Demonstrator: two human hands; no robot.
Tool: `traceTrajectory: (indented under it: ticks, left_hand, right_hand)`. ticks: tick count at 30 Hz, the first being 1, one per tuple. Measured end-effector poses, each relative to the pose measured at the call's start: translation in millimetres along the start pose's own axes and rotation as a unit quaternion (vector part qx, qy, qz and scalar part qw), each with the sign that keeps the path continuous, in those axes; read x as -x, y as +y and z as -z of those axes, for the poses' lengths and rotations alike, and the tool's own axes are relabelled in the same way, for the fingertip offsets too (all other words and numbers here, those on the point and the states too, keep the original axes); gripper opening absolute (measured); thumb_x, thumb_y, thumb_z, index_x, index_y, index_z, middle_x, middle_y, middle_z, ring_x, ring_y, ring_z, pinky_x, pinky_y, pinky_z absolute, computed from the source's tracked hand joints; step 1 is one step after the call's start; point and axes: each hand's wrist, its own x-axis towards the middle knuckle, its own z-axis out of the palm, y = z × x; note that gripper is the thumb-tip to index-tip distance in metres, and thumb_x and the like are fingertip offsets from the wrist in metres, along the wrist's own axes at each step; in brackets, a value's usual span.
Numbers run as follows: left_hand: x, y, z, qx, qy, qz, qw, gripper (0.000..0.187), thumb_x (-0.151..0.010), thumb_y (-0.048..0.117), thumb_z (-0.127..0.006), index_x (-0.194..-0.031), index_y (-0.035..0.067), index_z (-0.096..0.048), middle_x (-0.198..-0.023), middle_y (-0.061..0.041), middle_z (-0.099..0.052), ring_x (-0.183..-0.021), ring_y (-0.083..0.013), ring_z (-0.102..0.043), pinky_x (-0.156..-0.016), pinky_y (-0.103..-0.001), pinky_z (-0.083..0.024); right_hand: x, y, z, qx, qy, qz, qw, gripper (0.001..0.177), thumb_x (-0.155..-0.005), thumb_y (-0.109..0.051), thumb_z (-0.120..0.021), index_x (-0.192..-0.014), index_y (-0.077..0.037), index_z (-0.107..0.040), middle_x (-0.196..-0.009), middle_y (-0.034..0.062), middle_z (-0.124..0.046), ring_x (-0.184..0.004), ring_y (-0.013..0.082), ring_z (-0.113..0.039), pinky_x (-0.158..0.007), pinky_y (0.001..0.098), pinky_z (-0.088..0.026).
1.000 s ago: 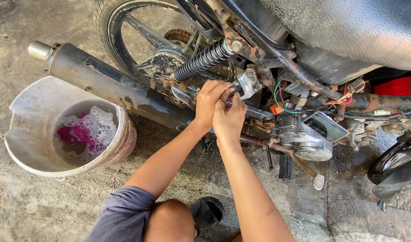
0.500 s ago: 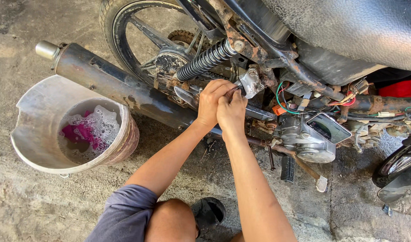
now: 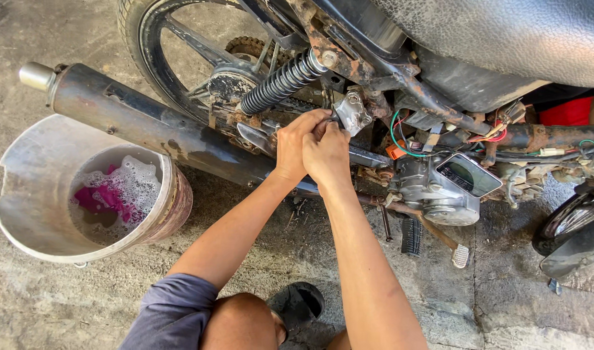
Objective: The person cleans the rear suspension and frame of a motorcycle using a brush and a cloth. They scrub the metal parts with the brush and wipe them down with the cloth, occasionally dipping the cloth into a bucket of soapy water.
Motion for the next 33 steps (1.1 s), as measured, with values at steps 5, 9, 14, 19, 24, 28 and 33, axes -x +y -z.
traceTrajectory:
  ticks: [5,9,14,19,24,28,33]
  left_hand:
    - [-0.3,15.3,6.2,-0.017,0.003,-0.004,1.000,0.018,-0.099,0.029,-0.069,-0.115,0.021,-0.073,-0.096,0.005,-0.076,-0.085,-0.0244,-0.074,-0.077,-0.037,-0.062]
    - [1.8,16.4,8.9,0.002,-0.013,0.004,1.000,0.019,-0.104,0.028,-0.063,-0.116,0.016,-0.072,-0.092,0.002,-0.073,-0.075,-0.0252,-0.069,-0.072,-0.033,-0.059]
    - [4.3,15.7,6.8,-0.022,-0.003,0.011,1.000,0.018,-0.102,0.034,-0.064,-0.117,0.027,-0.071,-0.094,0.013,-0.069,-0.075,-0.0153,-0.070,-0.072,-0.028,-0.060]
    - [11.4,1.2,3.6,-0.039,0.001,0.018,0.999,0.026,-0.101,0.041,-0.061,-0.127,0.039,-0.066,-0.105,0.022,-0.060,-0.084,-0.0127,-0.073,-0.084,-0.030,-0.061]
    - [9.3,0.1,2.9,-0.039,0.005,0.003,0.999,0.027,-0.101,0.032,-0.062,-0.127,0.035,-0.068,-0.087,0.010,-0.057,-0.076,-0.0311,-0.070,-0.075,-0.041,-0.061]
    - [12.2,-4.9,-0.9,-0.016,0.020,0.007,1.000,0.029,-0.101,0.035,-0.062,-0.130,0.037,-0.067,-0.087,0.016,-0.051,-0.068,-0.0204,-0.068,-0.073,-0.033,-0.059]
    - [7.1,11.9,5.6,0.016,0.029,0.006,0.999,0.025,-0.101,0.026,-0.065,-0.125,0.031,-0.070,-0.079,0.005,-0.053,-0.066,-0.0339,-0.064,-0.068,-0.041,-0.059]
  right_hand:
    - [3.0,-1.1,-0.9,0.032,0.011,-0.006,0.999,0.039,-0.087,-0.024,-0.055,-0.112,0.006,-0.057,-0.127,0.0358,-0.047,-0.105,0.0623,-0.057,-0.080,0.0560,-0.054]
    - [12.3,-12.0,10.6,0.011,-0.015,-0.004,1.000,0.058,-0.091,-0.022,-0.048,-0.134,0.017,-0.047,-0.137,0.0444,-0.040,-0.109,0.0617,-0.057,-0.083,0.0597,-0.053]
    - [8.5,-3.4,4.8,0.011,-0.004,0.003,1.000,0.066,-0.093,-0.022,-0.048,-0.144,0.018,-0.038,-0.142,0.0454,-0.034,-0.117,0.0640,-0.052,-0.088,0.0633,-0.053]
    - [10.8,-4.2,-6.8,0.101,0.003,0.004,0.995,0.077,-0.086,-0.028,-0.053,-0.145,0.018,-0.038,-0.137,0.0365,-0.044,-0.125,0.0575,-0.051,-0.098,0.0547,-0.053]
    - [-0.7,12.4,-8.9,0.066,0.037,0.031,0.997,0.073,-0.088,-0.023,-0.053,-0.145,0.021,-0.040,-0.131,0.0447,-0.047,-0.114,0.0640,-0.053,-0.089,0.0657,-0.051]
    - [-3.6,18.4,-7.4,0.084,0.021,0.030,0.996,0.075,-0.085,-0.025,-0.055,-0.146,0.017,-0.040,-0.133,0.0391,-0.046,-0.111,0.0617,-0.057,-0.081,0.0580,-0.056]
    - [17.9,-11.3,5.0,0.021,0.017,0.048,0.998,0.070,-0.093,-0.019,-0.050,-0.146,0.023,-0.034,-0.130,0.0510,-0.043,-0.109,0.0680,-0.053,-0.088,0.0686,-0.051]
